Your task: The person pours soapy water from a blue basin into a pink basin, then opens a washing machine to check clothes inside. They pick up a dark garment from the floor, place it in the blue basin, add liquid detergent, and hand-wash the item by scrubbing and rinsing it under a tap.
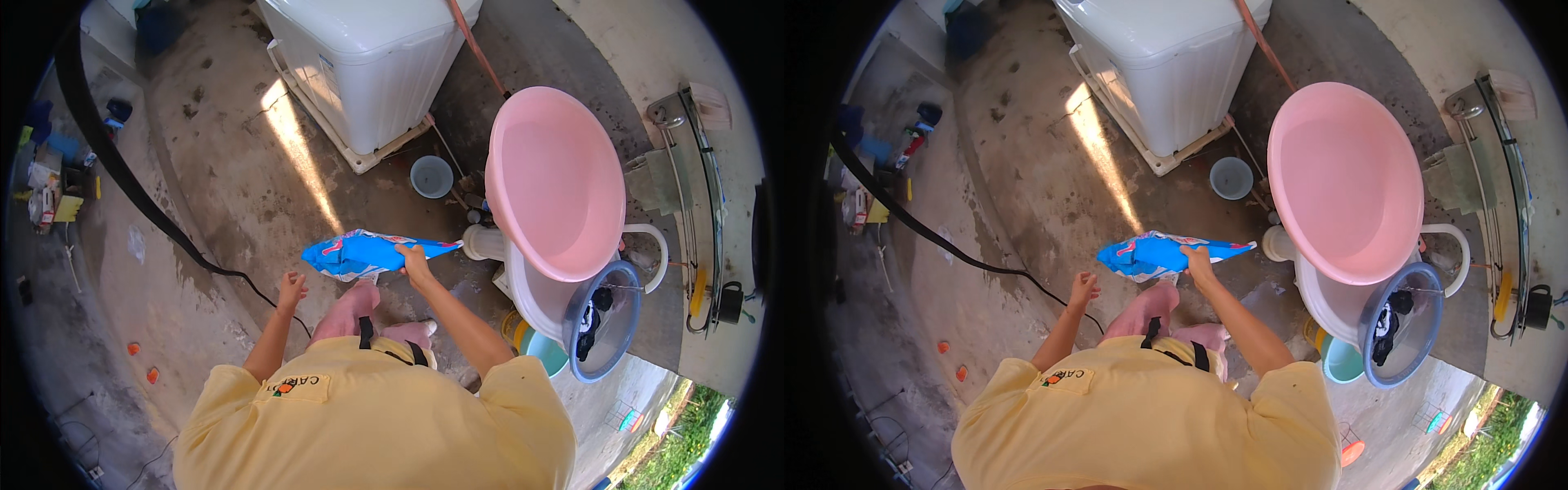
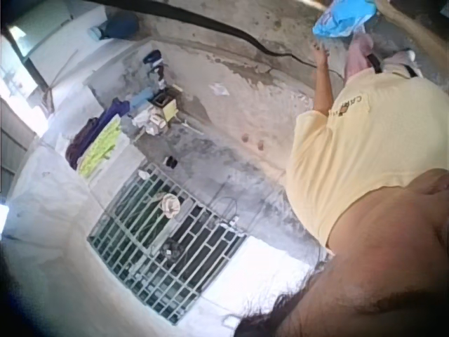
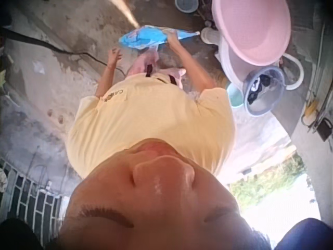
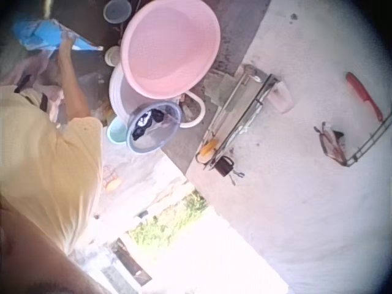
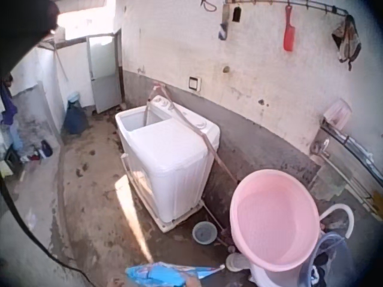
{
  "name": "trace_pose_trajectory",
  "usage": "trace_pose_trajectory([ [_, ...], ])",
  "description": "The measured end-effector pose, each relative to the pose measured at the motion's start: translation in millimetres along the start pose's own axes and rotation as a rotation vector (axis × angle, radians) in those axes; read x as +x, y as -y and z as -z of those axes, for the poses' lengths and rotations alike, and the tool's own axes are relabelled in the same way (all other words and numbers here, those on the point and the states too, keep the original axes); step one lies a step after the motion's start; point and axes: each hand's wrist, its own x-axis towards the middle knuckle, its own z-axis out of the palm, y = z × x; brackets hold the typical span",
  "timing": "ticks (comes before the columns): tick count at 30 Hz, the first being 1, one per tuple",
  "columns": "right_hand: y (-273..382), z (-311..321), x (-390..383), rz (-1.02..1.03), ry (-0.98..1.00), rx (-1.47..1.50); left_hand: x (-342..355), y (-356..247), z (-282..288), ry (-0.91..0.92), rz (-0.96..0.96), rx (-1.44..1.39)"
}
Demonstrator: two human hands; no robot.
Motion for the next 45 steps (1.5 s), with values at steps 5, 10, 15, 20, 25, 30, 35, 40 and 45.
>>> trace_pose_trajectory([
  [5,-10,-46,131,-0.216,-0.16,0.238,-50,34,39,-0.042,0.137,-0.076],
  [10,-18,-80,233,-0.286,-0.393,0.26,-85,64,63,-0.067,0.173,-0.091],
  [15,-15,-68,276,0.048,-0.382,-0.471,-85,46,66,-0.044,0.183,-0.041],
  [20,-2,-90,172,0.189,0.157,-0.388,-63,-9,26,0.07,0.101,0.029],
  [25,7,-21,-3,0.336,0.276,-0.508,-27,-89,-54,0.36,-0.133,0.214],
  [30,26,129,-162,0.65,-0.336,-0.602,-80,-179,-186,0.955,-0.307,0.361],
  [35,53,273,-299,0.613,-1.066,-0.228,-210,-226,-324,1.555,-0.227,0.394],
  [40,27,421,-361,0.715,-1.249,0.035,-304,-216,-472,1.485,-0.622,0.381],
  [45,14,499,-387,0.665,-1.276,-0.301,-329,-226,-619,0.97,-1.033,0.04],
])
